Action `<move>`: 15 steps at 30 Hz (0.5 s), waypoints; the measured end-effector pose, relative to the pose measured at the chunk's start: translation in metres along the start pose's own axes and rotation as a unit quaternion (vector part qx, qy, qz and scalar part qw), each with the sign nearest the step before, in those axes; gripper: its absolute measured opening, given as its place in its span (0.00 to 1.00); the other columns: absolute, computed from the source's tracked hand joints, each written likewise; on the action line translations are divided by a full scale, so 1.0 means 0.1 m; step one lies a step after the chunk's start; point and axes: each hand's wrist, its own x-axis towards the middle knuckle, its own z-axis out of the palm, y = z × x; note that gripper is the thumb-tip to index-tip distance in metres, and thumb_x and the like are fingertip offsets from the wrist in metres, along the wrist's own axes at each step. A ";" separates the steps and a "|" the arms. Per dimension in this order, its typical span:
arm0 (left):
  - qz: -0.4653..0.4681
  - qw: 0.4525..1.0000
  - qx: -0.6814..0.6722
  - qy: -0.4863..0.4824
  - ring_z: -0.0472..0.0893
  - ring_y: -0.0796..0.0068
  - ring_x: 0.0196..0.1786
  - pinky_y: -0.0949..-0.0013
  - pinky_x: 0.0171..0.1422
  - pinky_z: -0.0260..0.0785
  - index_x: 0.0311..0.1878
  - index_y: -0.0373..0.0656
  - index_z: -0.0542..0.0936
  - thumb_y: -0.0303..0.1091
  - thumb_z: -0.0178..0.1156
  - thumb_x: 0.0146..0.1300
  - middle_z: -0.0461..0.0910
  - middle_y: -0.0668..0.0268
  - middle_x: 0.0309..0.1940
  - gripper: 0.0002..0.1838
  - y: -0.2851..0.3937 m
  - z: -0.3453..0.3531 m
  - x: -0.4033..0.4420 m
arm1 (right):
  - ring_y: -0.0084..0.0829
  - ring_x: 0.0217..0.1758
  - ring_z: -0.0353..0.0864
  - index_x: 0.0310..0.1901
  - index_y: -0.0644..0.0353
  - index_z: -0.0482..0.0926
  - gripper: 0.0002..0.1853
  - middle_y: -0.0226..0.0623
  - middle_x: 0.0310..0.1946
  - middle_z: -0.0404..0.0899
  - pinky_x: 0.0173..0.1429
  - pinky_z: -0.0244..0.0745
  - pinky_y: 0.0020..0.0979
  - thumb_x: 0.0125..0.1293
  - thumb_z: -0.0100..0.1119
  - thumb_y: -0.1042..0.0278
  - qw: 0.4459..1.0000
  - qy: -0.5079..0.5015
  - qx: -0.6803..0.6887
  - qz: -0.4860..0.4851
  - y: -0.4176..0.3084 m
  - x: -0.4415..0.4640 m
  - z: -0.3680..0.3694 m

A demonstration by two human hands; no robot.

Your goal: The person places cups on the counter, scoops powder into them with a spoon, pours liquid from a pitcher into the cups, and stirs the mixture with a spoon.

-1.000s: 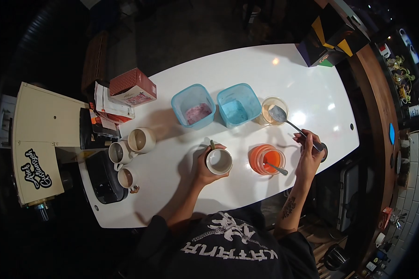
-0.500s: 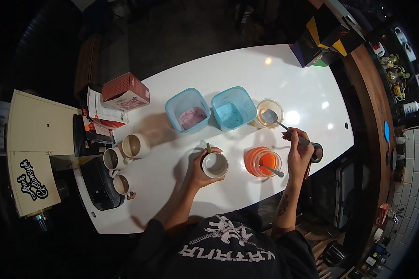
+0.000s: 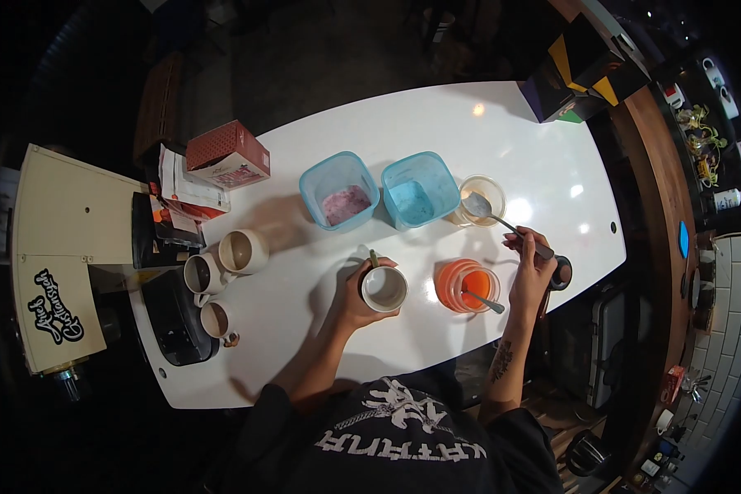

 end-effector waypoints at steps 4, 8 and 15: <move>-0.015 1.000 0.011 -0.006 0.80 0.69 0.55 0.64 0.63 0.72 0.55 0.40 0.75 0.28 0.83 0.33 0.80 0.62 0.53 0.40 0.05 0.00 0.01 | 0.30 0.40 0.83 0.49 0.74 0.78 0.14 0.45 0.37 0.84 0.51 0.78 0.29 0.79 0.50 0.68 0.999 -0.015 0.045 0.013 0.04 -0.02 -0.11; -0.011 1.000 0.021 -0.005 0.81 0.69 0.54 0.64 0.62 0.73 0.55 0.41 0.75 0.28 0.83 0.34 0.81 0.63 0.52 0.39 0.10 -0.01 0.02 | 0.30 0.40 0.83 0.50 0.74 0.77 0.14 0.45 0.37 0.84 0.51 0.78 0.29 0.79 0.50 0.68 0.996 0.000 0.082 0.017 0.00 -0.10 -0.17; 0.009 0.999 0.036 0.026 0.82 0.70 0.48 0.65 0.55 0.75 0.51 0.41 0.78 0.33 0.80 0.40 0.82 0.64 0.48 0.32 0.15 0.02 0.02 | 0.29 0.39 0.83 0.51 0.72 0.77 0.15 0.45 0.38 0.85 0.50 0.76 0.26 0.78 0.52 0.66 0.992 0.000 0.127 0.011 -0.17 -0.16 -0.31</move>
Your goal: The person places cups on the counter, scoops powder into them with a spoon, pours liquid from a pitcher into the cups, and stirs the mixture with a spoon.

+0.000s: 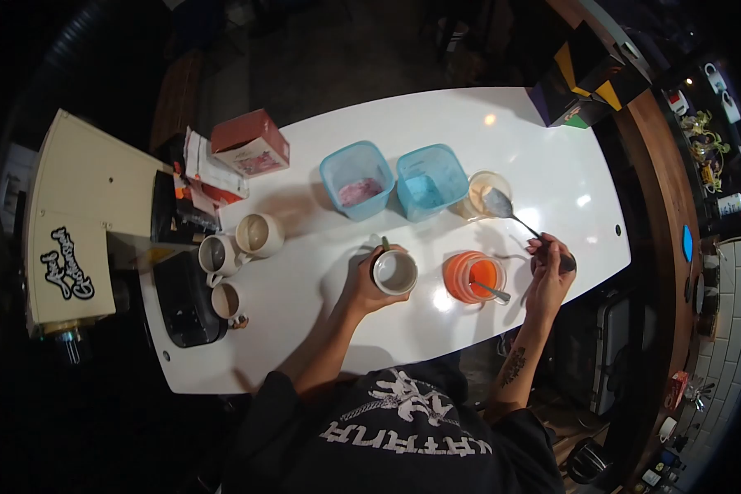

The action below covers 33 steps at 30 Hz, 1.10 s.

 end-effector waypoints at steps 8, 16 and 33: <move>0.015 0.999 0.047 0.017 0.83 0.69 0.45 0.64 0.53 0.76 0.49 0.40 0.80 0.32 0.80 0.39 0.83 0.63 0.48 0.30 0.00 0.03 -0.06 | 0.33 0.41 0.83 0.51 0.74 0.76 0.14 0.47 0.37 0.83 0.51 0.75 0.30 0.78 0.50 0.68 0.994 -0.054 0.087 -0.022 -0.25 -0.28 0.13; 0.022 0.998 0.055 0.017 0.84 0.62 0.53 0.63 0.59 0.76 0.56 0.42 0.76 0.28 0.83 0.32 0.83 0.60 0.51 0.41 -0.05 0.05 -0.17 | 0.34 0.41 0.82 0.47 0.74 0.80 0.14 0.45 0.36 0.83 0.50 0.76 0.35 0.77 0.50 0.70 0.981 -0.168 0.085 0.037 -0.22 -0.65 0.23; 0.027 0.996 0.074 0.053 0.84 0.64 0.53 0.64 0.59 0.76 0.55 0.40 0.75 0.28 0.81 0.34 0.82 0.60 0.52 0.39 -0.01 0.10 -0.17 | 0.36 0.41 0.85 0.43 0.69 0.84 0.09 0.43 0.39 0.86 0.51 0.76 0.33 0.67 0.55 0.80 0.937 -0.318 -0.141 -0.034 -0.46 -0.80 0.31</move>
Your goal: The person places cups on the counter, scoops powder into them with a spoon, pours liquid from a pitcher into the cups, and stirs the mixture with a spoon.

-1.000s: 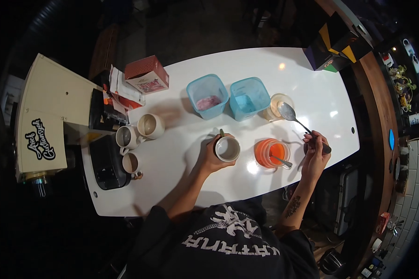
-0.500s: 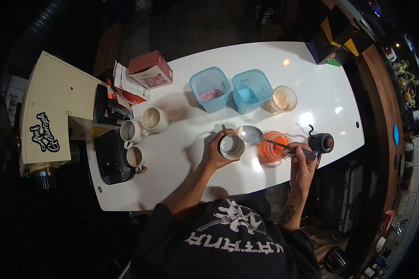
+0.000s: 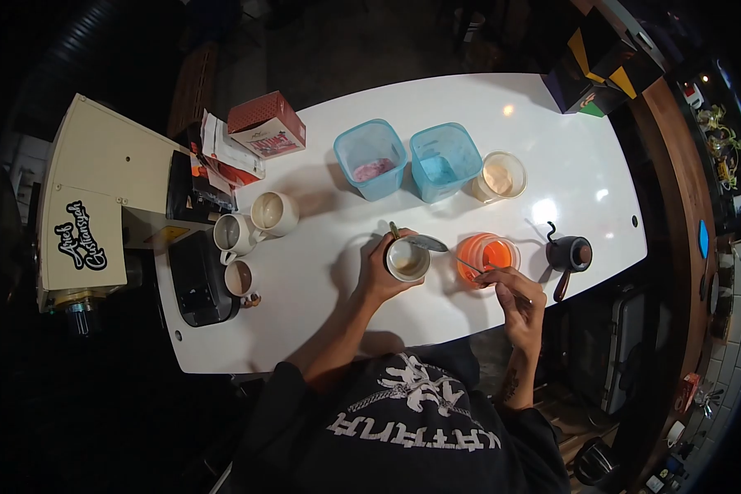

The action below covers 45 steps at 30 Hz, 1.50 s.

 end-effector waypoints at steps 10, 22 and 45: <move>0.008 1.000 -0.004 0.000 0.83 0.65 0.53 0.64 0.60 0.75 0.55 0.40 0.76 0.27 0.82 0.33 0.81 0.61 0.52 0.40 -0.02 0.00 -0.01 | 0.37 0.41 0.83 0.46 0.77 0.78 0.12 0.51 0.37 0.82 0.50 0.77 0.36 0.77 0.49 0.73 0.968 0.212 0.092 -0.097 0.18 0.08 -0.37; 0.032 0.999 0.005 0.029 0.82 0.65 0.45 0.62 0.54 0.75 0.52 0.39 0.76 0.30 0.80 0.39 0.81 0.61 0.45 0.34 0.03 0.05 -0.01 | 0.29 0.41 0.85 0.48 0.74 0.80 0.12 0.43 0.37 0.85 0.49 0.80 0.29 0.76 0.55 0.72 0.963 0.266 0.034 0.022 0.71 0.64 -0.35; 0.028 0.997 0.046 0.048 0.84 0.67 0.44 0.64 0.52 0.77 0.51 0.41 0.78 0.33 0.80 0.41 0.83 0.62 0.43 0.31 0.05 0.04 0.01 | 0.57 0.38 0.86 0.80 0.39 0.44 0.47 0.56 0.43 0.85 0.38 0.75 0.44 0.64 0.52 0.82 0.842 0.313 -0.398 0.187 1.29 -0.35 -0.93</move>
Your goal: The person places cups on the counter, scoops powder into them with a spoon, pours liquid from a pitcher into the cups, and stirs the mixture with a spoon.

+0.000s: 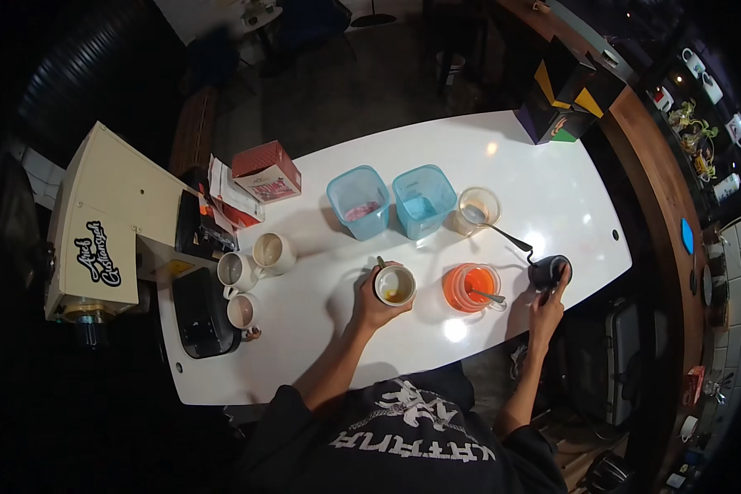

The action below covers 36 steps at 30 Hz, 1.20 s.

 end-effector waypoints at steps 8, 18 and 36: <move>-0.022 1.000 -0.016 -0.015 0.84 0.66 0.43 0.63 0.50 0.76 0.49 0.41 0.79 0.33 0.79 0.40 0.83 0.61 0.42 0.30 -0.03 -0.02 -0.02 | 0.27 0.36 0.84 0.79 0.50 0.54 0.42 0.49 0.54 0.84 0.38 0.75 0.27 0.63 0.43 0.90 0.976 0.093 0.160 -0.115 -0.19 -0.07 -0.43; -0.004 0.999 -0.003 -0.034 0.87 0.65 0.42 0.64 0.50 0.79 0.50 0.39 0.78 0.37 0.81 0.40 0.85 0.60 0.41 0.32 -0.02 -0.04 -0.09 | 0.15 0.37 0.73 0.77 0.60 0.59 0.39 0.45 0.52 0.82 0.40 0.67 0.18 0.62 0.44 0.91 0.933 -0.187 0.298 -0.077 -1.09 -0.53 -1.53; -0.069 0.993 -0.080 -0.053 0.81 0.71 0.46 0.65 0.54 0.74 0.50 0.40 0.78 0.30 0.79 0.42 0.81 0.64 0.43 0.29 0.06 -0.05 -0.19 | 0.38 0.28 0.79 0.74 0.29 0.66 0.47 0.39 0.34 0.79 0.30 0.75 0.37 0.53 0.59 0.84 0.924 -0.151 -0.010 -0.352 -1.68 -0.65 -0.50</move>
